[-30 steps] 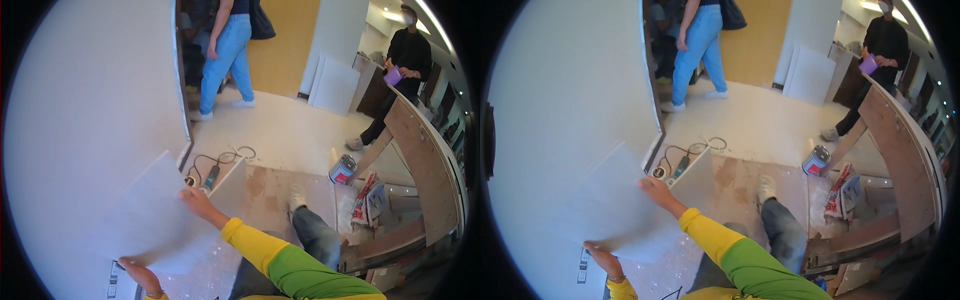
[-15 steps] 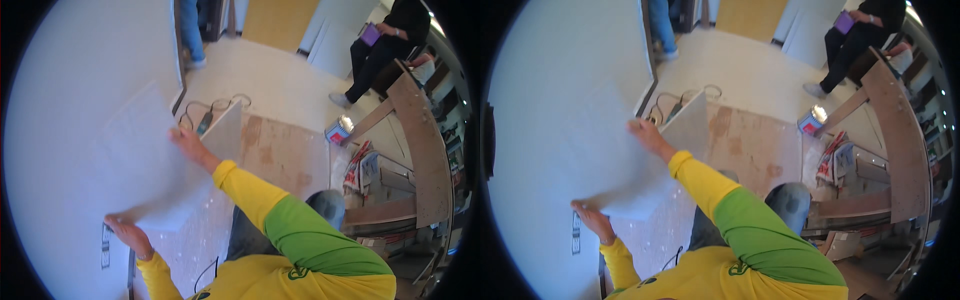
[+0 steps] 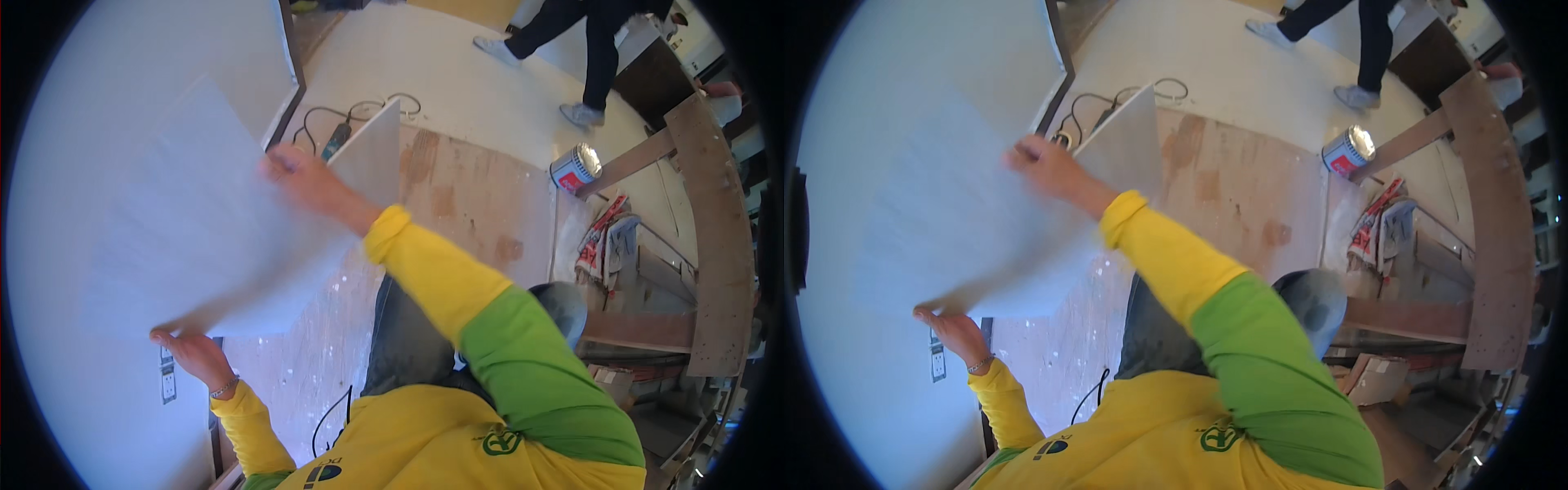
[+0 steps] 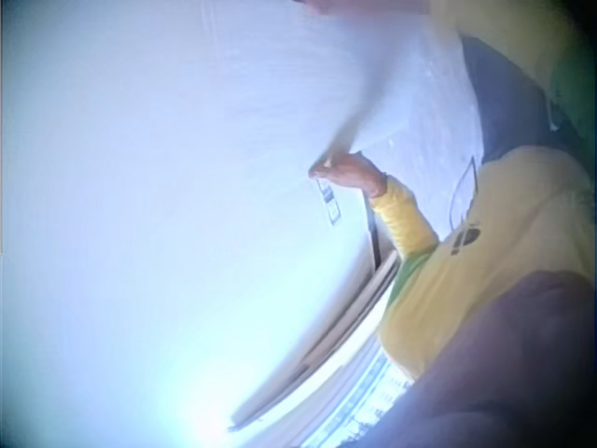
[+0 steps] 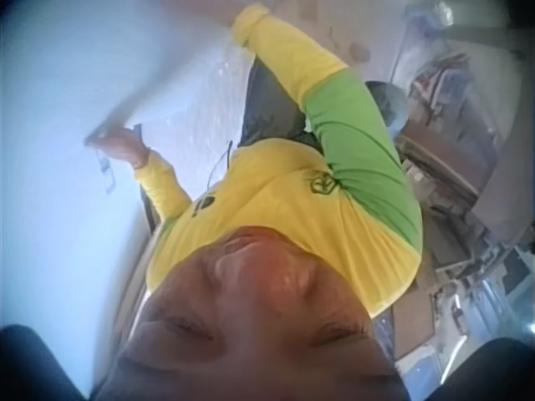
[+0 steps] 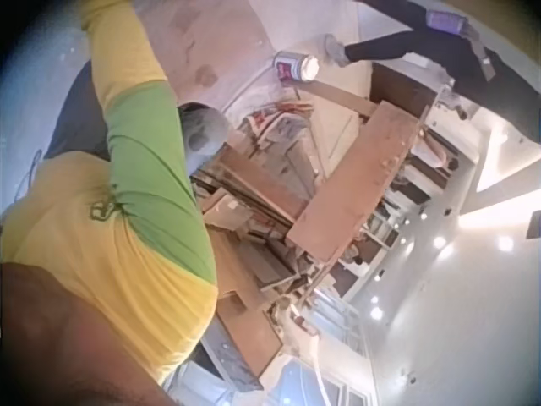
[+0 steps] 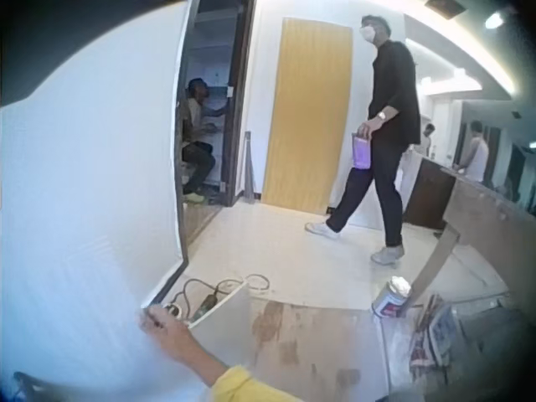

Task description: The person grinds the edges of a board using an angle grinder, then lifts, turns, and touches the edges of the board by hand.

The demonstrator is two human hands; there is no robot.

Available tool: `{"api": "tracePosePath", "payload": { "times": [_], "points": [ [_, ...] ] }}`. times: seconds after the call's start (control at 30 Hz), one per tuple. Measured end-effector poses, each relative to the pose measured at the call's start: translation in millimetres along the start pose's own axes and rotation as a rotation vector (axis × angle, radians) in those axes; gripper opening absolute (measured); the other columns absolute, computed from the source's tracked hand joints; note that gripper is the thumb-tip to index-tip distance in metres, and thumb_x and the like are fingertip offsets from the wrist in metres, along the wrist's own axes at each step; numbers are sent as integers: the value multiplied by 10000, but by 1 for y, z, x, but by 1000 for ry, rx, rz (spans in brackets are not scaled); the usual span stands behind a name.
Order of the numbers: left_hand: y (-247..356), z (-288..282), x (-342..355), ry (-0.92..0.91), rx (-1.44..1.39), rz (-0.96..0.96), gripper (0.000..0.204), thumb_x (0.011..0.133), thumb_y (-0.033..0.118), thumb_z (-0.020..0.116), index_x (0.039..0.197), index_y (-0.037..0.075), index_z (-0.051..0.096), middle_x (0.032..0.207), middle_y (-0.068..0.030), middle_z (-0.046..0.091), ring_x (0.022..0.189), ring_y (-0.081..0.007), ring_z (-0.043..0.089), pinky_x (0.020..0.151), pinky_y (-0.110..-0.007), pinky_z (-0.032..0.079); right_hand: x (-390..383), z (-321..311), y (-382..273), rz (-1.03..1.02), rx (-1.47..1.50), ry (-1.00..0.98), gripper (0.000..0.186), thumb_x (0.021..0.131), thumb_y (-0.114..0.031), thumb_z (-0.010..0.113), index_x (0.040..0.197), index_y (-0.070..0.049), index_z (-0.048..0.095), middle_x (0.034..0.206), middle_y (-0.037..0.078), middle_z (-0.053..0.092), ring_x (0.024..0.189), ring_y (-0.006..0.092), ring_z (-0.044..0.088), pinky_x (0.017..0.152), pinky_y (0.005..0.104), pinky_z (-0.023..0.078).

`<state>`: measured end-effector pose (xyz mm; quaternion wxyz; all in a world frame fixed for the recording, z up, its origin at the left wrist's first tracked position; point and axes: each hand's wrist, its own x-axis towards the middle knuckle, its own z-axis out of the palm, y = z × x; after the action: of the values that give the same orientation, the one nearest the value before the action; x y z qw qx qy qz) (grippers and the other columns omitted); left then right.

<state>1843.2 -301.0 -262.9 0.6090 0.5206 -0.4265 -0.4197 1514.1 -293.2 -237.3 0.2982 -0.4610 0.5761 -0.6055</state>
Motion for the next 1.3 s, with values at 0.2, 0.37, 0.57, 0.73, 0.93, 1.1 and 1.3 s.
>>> {"api": "tracePosePath", "payload": {
  "times": [0.2, 0.37, 0.57, 0.73, 0.93, 1.1, 1.3],
  "points": [
    [4, -4, -4, -89, -143, 24, 661, 1055, 460, 323, 1454, -65, 276, 1449, -131, 379, 1263, -184, 394, 1122, -296, 251, -42, -176, -17, -61, -63, 270, 422, 1039, -385, 409, 1140, -25, 604, 1013, 76, 655, 933, 146, 607, 819, 296, 488],
    [3, 5, -7, 26, 218, 299, 601, 1053, 331, 388, 1508, -8, 190, 1445, -130, 389, 1294, -231, 390, 1153, -330, 264, -111, -250, -57, 304, -103, 582, 544, 998, -515, 442, 1121, -13, 611, 954, 87, 667, 875, 151, 625, 779, 282, 495],
    [10, 19, 8, -66, -158, 81, 656, 1016, 496, 413, 1465, 34, 288, 1448, -127, 364, 1276, -221, 396, 1140, -344, 282, -144, -275, -93, 167, -97, 614, 546, 988, -522, 459, 1111, -17, 627, 949, 77, 670, 868, 155, 629, 779, 284, 497],
    [17, 23, 15, -180, -345, -70, 591, 981, 535, 471, 1355, 80, 425, 1374, -104, 445, 1247, -230, 421, 1113, -376, 319, -158, -299, -100, 91, -102, 654, 472, 984, -468, 511, 1015, -14, 639, 873, 49, 643, 812, 130, 596, 754, 258, 471],
    [19, 28, 16, -203, -395, -174, 658, 930, 594, 528, 1318, 66, 457, 1327, -84, 485, 1208, -227, 448, 1075, -368, 354, -163, -324, -104, -35, -151, 640, 418, 995, -405, 529, 864, -18, 616, 764, 12, 579, 735, 79, 517, 685, 237, 430],
    [24, 39, 0, -154, -378, -190, 665, 921, 602, 538, 1306, 65, 473, 1335, -92, 489, 1202, -242, 461, 1068, -369, 362, -157, -328, -101, -107, -190, 621, 425, 996, -402, 533, 798, -30, 588, 695, -24, 499, 668, 68, 446, 619, 238, 391],
    [21, 30, 11, -185, -412, -193, 679, 922, 603, 536, 1296, 40, 472, 1333, -94, 490, 1195, -238, 461, 1065, -372, 359, -150, -331, -96, -89, -244, 600, 418, 996, -389, 540, 786, -31, 583, 686, -22, 497, 662, 69, 445, 613, 236, 391]
  ]
}}
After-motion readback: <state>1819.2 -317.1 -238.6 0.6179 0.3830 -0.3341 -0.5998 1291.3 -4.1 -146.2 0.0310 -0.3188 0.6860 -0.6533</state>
